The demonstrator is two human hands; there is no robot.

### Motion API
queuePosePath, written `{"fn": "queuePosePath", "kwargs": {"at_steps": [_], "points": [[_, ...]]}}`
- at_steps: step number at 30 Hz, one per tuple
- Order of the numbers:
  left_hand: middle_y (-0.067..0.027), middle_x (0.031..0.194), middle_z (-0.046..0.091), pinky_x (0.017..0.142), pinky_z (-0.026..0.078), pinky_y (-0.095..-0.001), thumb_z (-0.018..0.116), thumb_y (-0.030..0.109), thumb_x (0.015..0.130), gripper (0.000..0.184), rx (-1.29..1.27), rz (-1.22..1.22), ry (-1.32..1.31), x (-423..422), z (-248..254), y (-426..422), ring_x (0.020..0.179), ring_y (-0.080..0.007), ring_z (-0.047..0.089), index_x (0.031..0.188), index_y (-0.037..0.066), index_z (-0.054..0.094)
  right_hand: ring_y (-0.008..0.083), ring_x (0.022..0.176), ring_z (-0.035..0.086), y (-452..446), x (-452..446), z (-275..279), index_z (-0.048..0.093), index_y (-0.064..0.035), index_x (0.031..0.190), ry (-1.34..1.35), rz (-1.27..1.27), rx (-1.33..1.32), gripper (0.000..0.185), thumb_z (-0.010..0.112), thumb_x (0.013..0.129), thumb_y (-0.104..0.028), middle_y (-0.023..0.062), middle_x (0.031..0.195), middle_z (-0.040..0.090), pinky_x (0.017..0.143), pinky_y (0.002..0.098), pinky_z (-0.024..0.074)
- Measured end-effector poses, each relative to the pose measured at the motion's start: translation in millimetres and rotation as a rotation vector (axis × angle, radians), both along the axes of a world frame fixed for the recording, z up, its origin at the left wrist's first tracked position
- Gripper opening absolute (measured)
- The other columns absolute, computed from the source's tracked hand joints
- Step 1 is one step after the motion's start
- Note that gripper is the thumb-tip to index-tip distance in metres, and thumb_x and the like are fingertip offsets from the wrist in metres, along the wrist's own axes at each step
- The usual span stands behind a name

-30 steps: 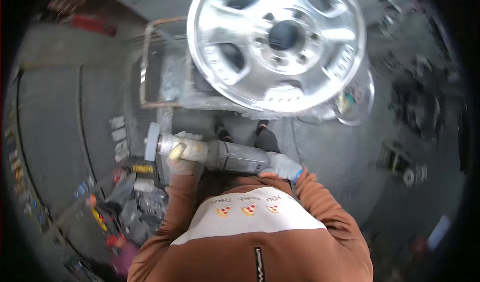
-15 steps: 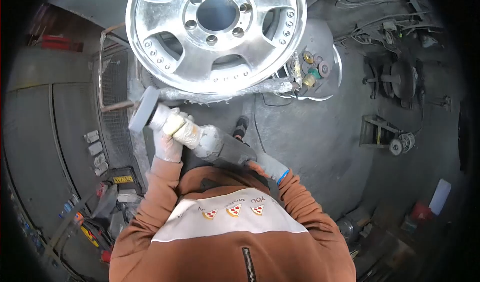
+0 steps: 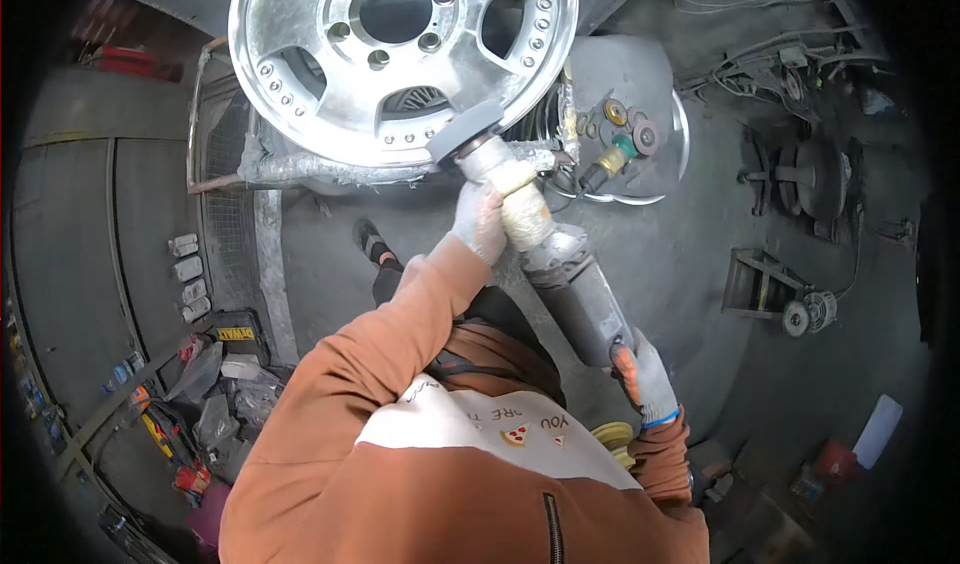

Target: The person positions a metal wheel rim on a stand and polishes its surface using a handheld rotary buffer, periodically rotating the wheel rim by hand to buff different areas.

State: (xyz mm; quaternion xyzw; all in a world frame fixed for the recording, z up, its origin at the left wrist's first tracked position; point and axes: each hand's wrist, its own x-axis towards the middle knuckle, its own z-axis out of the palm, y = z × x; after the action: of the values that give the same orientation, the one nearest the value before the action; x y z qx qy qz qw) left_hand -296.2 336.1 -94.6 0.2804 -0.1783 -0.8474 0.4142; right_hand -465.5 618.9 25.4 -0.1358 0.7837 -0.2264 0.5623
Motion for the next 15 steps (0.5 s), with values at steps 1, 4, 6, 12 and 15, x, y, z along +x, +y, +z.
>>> {"fn": "queuePosePath", "kwargs": {"at_steps": [1, 4, 6, 12, 15], "points": [[-0.0068, 0.09, 0.065, 0.07, 0.057, -0.0346, 0.067, 0.022, 0.093, 0.025, 0.075, -0.024, 0.032, -9.6, 4.2, -1.5, 0.075, -0.0184, 0.066, 0.109, 0.004, 0.061, 0.0102, 0.073, 0.05, -6.6, 0.0, 9.7, 0.057, 0.0035, 0.122, -0.032, -0.112, 0.022, 0.037, 0.05, 0.09, -0.012, 0.0018, 0.093, 0.059, 0.072, 0.0248, 0.0484], [-0.0061, 0.084, 0.065, 0.066, 0.056, -0.0324, 0.071, 0.021, 0.089, 0.022, 0.113, -0.103, 0.055, -27.9, 19.9, -9.5, 0.07, -0.0173, 0.064, 0.103, 0.005, 0.065, 0.0132, 0.08, 0.053, -1.3, -10.8, 13.1, 0.056, 0.0018, 0.125, 0.013, -0.01, -0.031, 0.038, 0.041, 0.091, -0.006, 0.0036, 0.098, 0.059, 0.078, 0.0273, 0.0482], [-0.0051, 0.088, 0.065, 0.068, 0.055, -0.0318, 0.07, 0.023, 0.091, 0.026, 0.081, -0.104, 0.028, -33.0, 18.3, -7.7, 0.075, -0.0161, 0.064, 0.109, 0.004, 0.064, 0.0177, 0.092, 0.06, -0.7, -12.6, 12.9, 0.054, 0.0013, 0.132, 0.056, 0.128, -0.018, 0.042, 0.04, 0.094, -0.008, 0.0074, 0.109, 0.063, 0.089, 0.0325, 0.0494], [-0.0045, 0.091, 0.065, 0.07, 0.055, -0.032, 0.067, 0.021, 0.094, 0.027, 0.017, -0.059, 0.009, -26.8, 16.5, -1.4, 0.079, -0.0159, 0.065, 0.114, 0.004, 0.061, 0.006, 0.063, 0.048, 3.5, 12.2, 9.0, 0.051, 0.009, 0.126, 0.104, 0.03, -0.141, 0.039, 0.053, 0.096, -0.016, 0.0008, 0.078, 0.055, 0.053, 0.0228, 0.0425], [-0.0062, 0.09, 0.065, 0.069, 0.056, -0.0334, 0.065, 0.017, 0.094, 0.021, 0.07, -0.056, -0.036, 2.5, 7.1, 2.4, 0.078, -0.0182, 0.066, 0.11, 0.004, 0.061, 0.0056, 0.057, 0.045, 17.9, 20.3, -3.4, 0.052, 0.0095, 0.123, 0.04, 0.007, 0.053, 0.037, 0.05, 0.098, -0.017, -0.0012, 0.069, 0.051, 0.047, 0.0232, 0.0393]]}}
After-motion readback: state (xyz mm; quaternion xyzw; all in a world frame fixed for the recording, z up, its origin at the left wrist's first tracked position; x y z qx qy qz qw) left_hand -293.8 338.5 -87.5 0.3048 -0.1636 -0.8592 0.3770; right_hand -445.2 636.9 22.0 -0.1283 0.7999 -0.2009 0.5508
